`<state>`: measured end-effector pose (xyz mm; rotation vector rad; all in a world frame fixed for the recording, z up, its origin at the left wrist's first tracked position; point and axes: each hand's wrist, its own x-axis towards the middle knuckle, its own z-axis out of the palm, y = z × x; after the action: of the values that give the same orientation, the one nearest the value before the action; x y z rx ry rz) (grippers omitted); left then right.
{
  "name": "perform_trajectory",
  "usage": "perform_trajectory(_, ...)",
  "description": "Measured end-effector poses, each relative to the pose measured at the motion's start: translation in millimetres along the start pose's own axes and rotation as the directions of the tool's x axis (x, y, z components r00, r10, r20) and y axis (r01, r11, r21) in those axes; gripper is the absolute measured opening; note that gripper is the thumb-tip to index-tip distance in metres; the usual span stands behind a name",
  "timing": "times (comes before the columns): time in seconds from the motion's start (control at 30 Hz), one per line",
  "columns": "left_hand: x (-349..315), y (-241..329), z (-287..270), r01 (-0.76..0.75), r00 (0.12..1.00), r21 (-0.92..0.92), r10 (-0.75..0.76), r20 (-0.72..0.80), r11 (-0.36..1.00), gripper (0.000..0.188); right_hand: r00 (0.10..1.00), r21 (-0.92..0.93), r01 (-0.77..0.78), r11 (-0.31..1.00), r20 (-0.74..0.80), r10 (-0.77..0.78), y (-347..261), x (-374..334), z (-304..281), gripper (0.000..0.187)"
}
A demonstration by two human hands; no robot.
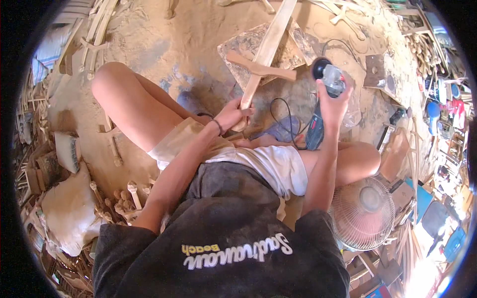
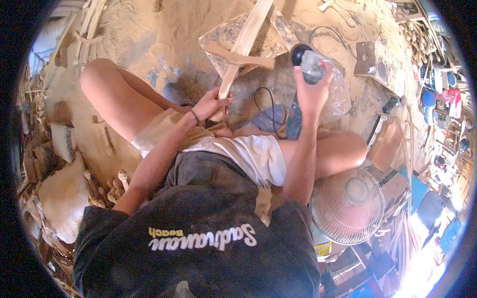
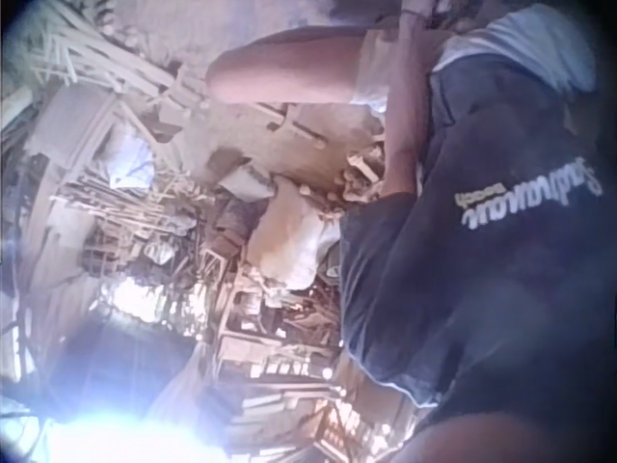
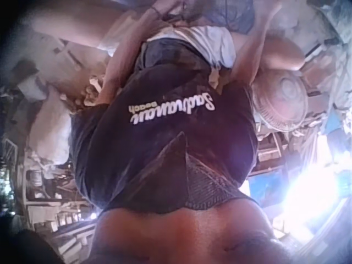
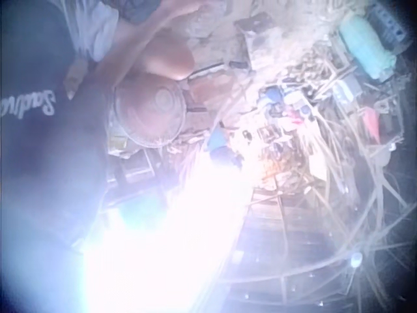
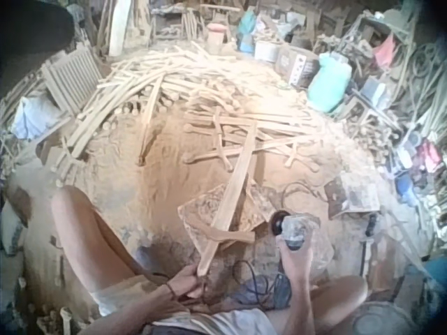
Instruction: The person uses a power sander to smooth a wooden sword-shaped object, holding it by hand and moving the tool across its surfaces and edges.
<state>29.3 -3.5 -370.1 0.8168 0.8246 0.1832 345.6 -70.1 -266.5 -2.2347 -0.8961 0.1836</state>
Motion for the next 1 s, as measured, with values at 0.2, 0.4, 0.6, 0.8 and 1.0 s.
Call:
perform_trajectory(0.2,22.4,-38.6,9.7,0.055,0.959,0.439,0.075,-0.273,0.897,0.047,0.971,-0.190,0.076,0.979,0.236,-0.030,-37.5,-24.9,26.2,0.080)
perform_trajectory(0.4,37.7,-35.3,11.5,0.077,0.965,0.279,-0.002,-0.261,0.957,0.031,0.887,-0.304,0.079,0.949,0.455,0.072,-67.3,-42.5,47.9,0.082)
perform_trajectory(0.6,50.7,-30.8,37.6,0.036,0.935,0.306,0.075,-0.345,0.951,0.020,0.850,-0.260,0.159,0.953,0.528,0.002,-82.9,-50.0,77.7,0.080)
perform_trajectory(0.8,54.1,-36.9,35.3,0.089,0.932,0.269,0.015,-0.363,0.959,0.017,0.846,-0.317,0.125,0.940,0.529,0.066,-82.2,-43.5,73.3,0.075)
perform_trajectory(1.0,48.2,-27.4,41.7,0.064,0.928,0.180,0.008,-0.373,0.981,0.019,0.869,-0.350,0.088,0.933,0.485,0.100,-64.2,-30.8,63.0,0.075)
